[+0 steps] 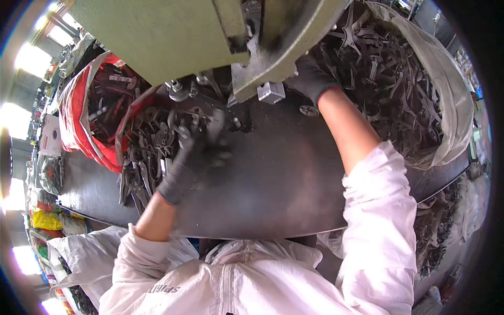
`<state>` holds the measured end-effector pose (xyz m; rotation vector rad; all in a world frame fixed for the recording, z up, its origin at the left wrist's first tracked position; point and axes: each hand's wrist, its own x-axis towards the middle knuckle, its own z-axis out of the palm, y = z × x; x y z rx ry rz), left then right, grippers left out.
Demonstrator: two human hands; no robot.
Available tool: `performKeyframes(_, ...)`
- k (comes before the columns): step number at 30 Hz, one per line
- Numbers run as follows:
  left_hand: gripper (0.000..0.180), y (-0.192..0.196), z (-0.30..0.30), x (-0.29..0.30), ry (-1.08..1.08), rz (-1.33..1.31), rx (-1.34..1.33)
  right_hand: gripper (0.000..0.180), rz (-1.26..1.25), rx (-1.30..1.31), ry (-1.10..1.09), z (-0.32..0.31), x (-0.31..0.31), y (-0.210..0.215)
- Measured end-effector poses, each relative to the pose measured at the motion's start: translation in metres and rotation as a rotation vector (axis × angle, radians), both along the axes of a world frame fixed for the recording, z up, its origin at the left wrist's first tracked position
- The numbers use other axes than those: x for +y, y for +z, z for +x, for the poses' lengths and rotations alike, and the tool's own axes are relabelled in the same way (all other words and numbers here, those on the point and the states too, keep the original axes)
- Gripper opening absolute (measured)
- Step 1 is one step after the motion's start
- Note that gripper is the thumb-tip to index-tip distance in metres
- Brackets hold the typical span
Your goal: Processing and assembling metal components using an industrial machine press.
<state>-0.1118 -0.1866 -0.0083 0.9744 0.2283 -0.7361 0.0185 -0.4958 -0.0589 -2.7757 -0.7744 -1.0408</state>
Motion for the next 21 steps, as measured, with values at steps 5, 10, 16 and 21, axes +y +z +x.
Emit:
performKeyframes(5, 0.038, -0.036, 0.018, 0.044, -0.332, 0.852, -0.713, 0.026, 0.319, 0.508, -0.145, -0.069, 0.059, 0.059)
performKeyframes(10, 0.038, 0.000, 0.004, 0.011, -0.087, 0.580, -0.743, 0.025, 1.754, 1.043, 0.155, -0.119, 0.097, 0.059)
performKeyframes(16, 0.028, -0.001, 0.027, 0.011, -0.304, 0.852, -1.180, 0.023, 1.602, 1.031, 0.186, -0.132, 0.130, 0.046)
performKeyframes(21, 0.025, -0.044, 0.045, 0.028, -0.393, 1.347, -2.123, 0.033, 1.393, 1.051, 0.097, -0.129, 0.135, 0.040)
